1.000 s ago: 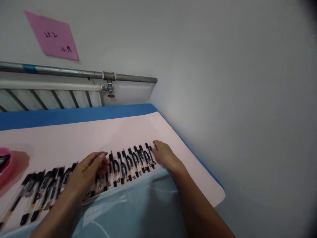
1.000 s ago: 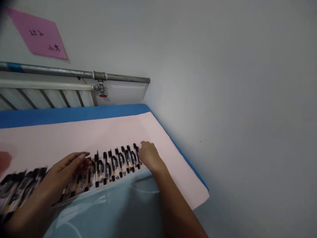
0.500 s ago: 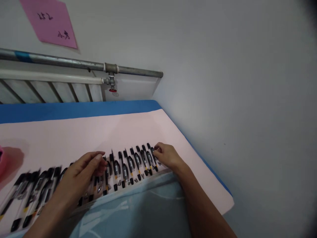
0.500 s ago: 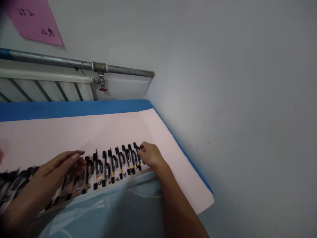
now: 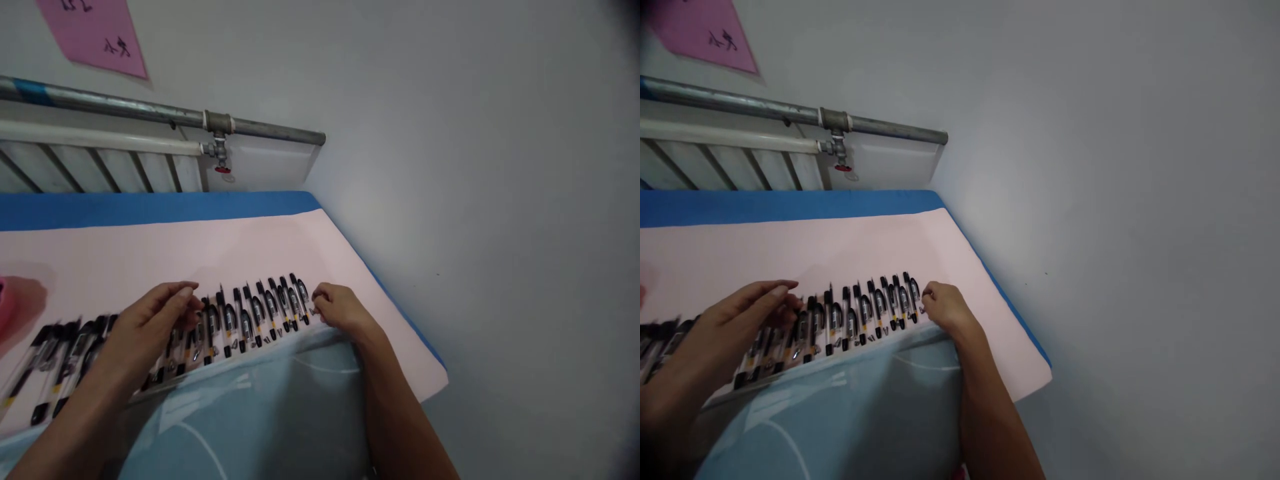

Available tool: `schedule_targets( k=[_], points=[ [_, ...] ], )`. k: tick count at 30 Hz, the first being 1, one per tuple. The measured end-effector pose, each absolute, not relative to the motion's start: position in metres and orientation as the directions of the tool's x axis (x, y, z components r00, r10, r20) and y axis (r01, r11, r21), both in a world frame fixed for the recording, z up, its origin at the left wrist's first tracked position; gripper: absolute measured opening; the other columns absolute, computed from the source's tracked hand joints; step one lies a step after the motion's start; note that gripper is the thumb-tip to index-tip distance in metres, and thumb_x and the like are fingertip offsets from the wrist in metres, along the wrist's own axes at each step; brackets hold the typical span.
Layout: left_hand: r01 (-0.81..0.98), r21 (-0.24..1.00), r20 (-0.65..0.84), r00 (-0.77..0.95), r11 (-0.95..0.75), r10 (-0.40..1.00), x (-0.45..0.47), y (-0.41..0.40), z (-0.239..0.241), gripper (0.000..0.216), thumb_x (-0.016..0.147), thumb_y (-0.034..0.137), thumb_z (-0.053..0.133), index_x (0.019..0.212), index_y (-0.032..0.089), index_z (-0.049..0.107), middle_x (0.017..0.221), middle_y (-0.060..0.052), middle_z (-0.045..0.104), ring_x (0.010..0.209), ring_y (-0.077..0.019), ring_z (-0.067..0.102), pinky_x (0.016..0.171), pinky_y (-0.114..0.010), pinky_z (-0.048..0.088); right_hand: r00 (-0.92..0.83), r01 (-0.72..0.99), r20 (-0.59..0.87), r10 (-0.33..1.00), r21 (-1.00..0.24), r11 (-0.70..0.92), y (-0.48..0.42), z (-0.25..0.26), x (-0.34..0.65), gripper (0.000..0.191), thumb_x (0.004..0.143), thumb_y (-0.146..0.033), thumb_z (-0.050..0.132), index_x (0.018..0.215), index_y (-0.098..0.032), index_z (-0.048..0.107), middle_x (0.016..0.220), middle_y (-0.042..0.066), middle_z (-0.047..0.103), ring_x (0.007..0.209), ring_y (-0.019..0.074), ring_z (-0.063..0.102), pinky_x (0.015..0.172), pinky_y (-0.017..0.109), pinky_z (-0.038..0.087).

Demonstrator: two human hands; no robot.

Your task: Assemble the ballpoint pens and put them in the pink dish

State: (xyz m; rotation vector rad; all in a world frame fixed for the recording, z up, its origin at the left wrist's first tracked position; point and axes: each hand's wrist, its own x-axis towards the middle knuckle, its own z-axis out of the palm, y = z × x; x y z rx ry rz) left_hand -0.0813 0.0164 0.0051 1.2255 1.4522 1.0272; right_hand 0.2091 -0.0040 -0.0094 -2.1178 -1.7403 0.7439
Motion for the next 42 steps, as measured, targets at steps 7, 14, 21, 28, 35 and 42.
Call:
schedule_targets(
  k=[7,14,21,28,35,42],
  points=[
    [0.195,0.978,-0.058,-0.097,0.077,0.994,-0.084,0.016,0.006,0.036,0.066,0.046,0.059,0.089,0.019,0.062,0.072,0.000,0.063,0.057,-0.0128,0.056,0.055,-0.024,0.048,0.154,0.814,-0.192,0.969,-0.531,-0.234,-0.008,-0.006,0.206,0.025,0.074,-0.014,0.042,0.086,-0.016,0.064,0.071,0.002,0.065,0.059,0.0101,0.056,0.056,0.019,0.037],
    [0.112,0.989,-0.083,-0.088,0.093,0.993,-0.098,-0.004,-0.007,0.042,0.064,0.049,0.060,0.090,0.017,0.059,0.068,0.000,0.061,0.054,-0.0121,0.054,0.050,-0.024,0.045,0.157,0.804,-0.173,0.972,-0.549,-0.228,-0.005,-0.004,0.203,0.024,0.071,-0.013,0.044,0.082,-0.014,0.064,0.059,0.002,0.062,0.053,0.0110,0.054,0.052,0.020,0.036],
    [0.091,0.992,-0.068,-0.140,0.081,0.988,-0.103,-0.023,-0.009,0.038,0.066,0.045,0.062,0.092,0.018,0.060,0.069,0.000,0.061,0.056,-0.0120,0.055,0.051,-0.024,0.048,0.151,0.807,-0.198,0.969,-0.541,-0.236,-0.009,-0.001,0.202,0.026,0.070,-0.013,0.044,0.087,-0.014,0.063,0.060,0.002,0.062,0.048,0.0098,0.052,0.048,0.019,0.035],
    [0.190,0.979,-0.040,-0.147,0.068,0.988,-0.104,-0.028,-0.010,0.036,0.068,0.044,0.059,0.094,0.018,0.060,0.072,-0.001,0.062,0.059,-0.0124,0.056,0.055,-0.023,0.048,0.066,0.839,-0.159,0.985,-0.526,-0.141,-0.021,-0.004,0.208,0.023,0.065,-0.013,0.052,0.082,-0.017,0.067,0.073,0.002,0.065,0.070,0.0128,0.056,0.061,0.019,0.038],
    [0.236,0.967,-0.065,-0.130,0.094,0.989,-0.092,-0.033,-0.006,0.038,0.068,0.044,0.059,0.095,0.018,0.059,0.070,0.000,0.062,0.059,-0.0125,0.056,0.058,-0.023,0.047,0.036,0.835,-0.110,0.993,-0.543,-0.091,-0.020,-0.008,0.205,0.024,0.066,-0.011,0.051,0.082,-0.018,0.067,0.077,0.002,0.066,0.076,0.0138,0.057,0.064,0.020,0.038],
    [0.233,0.969,-0.067,-0.086,0.085,0.994,-0.094,-0.026,-0.015,0.039,0.068,0.045,0.057,0.095,0.017,0.058,0.070,-0.001,0.062,0.061,-0.0157,0.057,0.057,-0.027,0.047,0.072,0.836,-0.075,0.995,-0.539,-0.101,-0.015,-0.008,0.202,0.023,0.065,-0.013,0.049,0.080,-0.018,0.065,0.079,0.002,0.067,0.077,0.0138,0.058,0.066,0.020,0.039]
  ],
)
